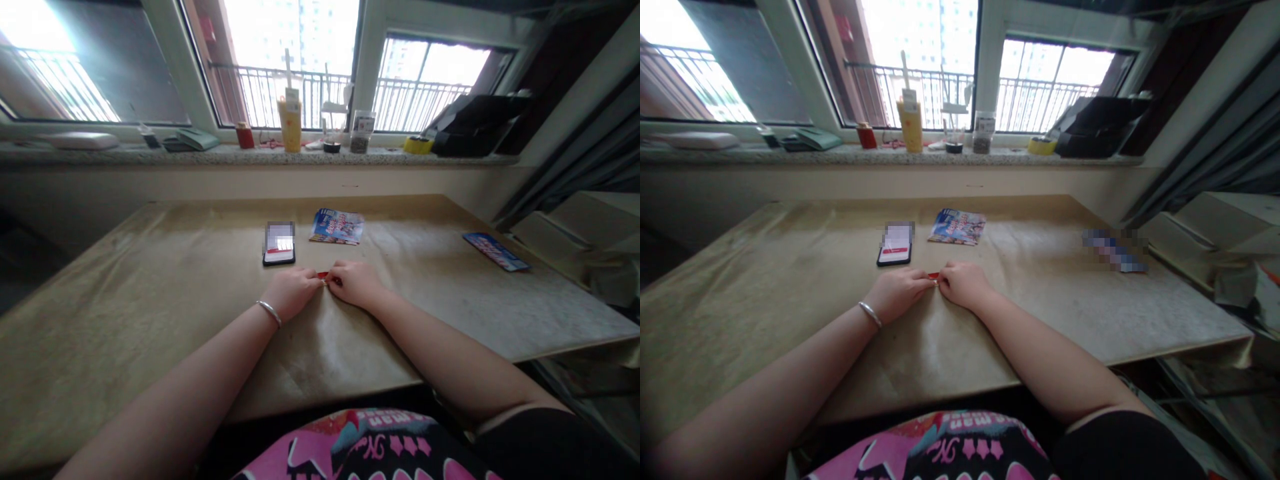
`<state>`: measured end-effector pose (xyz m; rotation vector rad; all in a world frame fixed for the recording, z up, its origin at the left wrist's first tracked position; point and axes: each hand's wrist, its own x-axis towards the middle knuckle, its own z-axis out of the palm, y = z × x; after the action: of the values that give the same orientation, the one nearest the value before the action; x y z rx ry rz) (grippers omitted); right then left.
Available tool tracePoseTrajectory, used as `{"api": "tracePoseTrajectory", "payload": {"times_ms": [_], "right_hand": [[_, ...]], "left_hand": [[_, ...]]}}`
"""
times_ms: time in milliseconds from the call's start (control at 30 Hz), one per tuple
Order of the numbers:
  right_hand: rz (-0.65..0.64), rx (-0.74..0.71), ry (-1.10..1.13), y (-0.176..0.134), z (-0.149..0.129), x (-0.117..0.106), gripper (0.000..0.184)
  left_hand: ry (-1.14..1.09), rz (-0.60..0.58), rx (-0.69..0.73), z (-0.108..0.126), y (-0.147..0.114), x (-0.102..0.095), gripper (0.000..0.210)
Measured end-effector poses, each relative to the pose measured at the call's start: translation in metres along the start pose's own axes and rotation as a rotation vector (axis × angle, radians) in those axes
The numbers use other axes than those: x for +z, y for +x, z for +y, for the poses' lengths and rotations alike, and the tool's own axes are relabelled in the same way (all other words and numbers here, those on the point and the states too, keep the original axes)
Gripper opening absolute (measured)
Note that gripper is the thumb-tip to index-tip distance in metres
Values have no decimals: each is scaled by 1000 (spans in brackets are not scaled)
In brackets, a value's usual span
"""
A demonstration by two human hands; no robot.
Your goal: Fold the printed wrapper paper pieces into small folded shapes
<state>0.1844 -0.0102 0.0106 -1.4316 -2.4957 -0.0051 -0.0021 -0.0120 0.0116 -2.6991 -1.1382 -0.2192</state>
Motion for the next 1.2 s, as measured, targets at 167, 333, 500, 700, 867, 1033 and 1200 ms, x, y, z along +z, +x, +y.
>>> {"api": "tracePoseTrajectory", "payload": {"times_ms": [167, 333, 500, 700, 867, 1033, 1200], "right_hand": [[-32, 1, -14, 0, -1, -2, 26], [-82, -55, -40, -1, 1, -4, 29], [-92, -116, -99, -5, -1, -5, 30], [-79, -76, -116, -4, -8, -7, 29], [-69, -76, -105, -2, -8, -8, 27], [-81, -62, -77, -1, -7, -10, 26], [-87, -63, -58, -2, -8, -11, 26]], "left_hand": [[45, -28, 7, 6, 1, -4, 18], [66, -57, -7, 9, 2, -6, 19], [61, -69, -9, 10, 2, -8, 20], [50, -86, -17, 9, 2, -9, 22], [43, -96, -28, 9, 3, -9, 21], [53, -144, -43, 7, 2, -14, 21], [40, -161, -59, 3, -1, -19, 24]]}}
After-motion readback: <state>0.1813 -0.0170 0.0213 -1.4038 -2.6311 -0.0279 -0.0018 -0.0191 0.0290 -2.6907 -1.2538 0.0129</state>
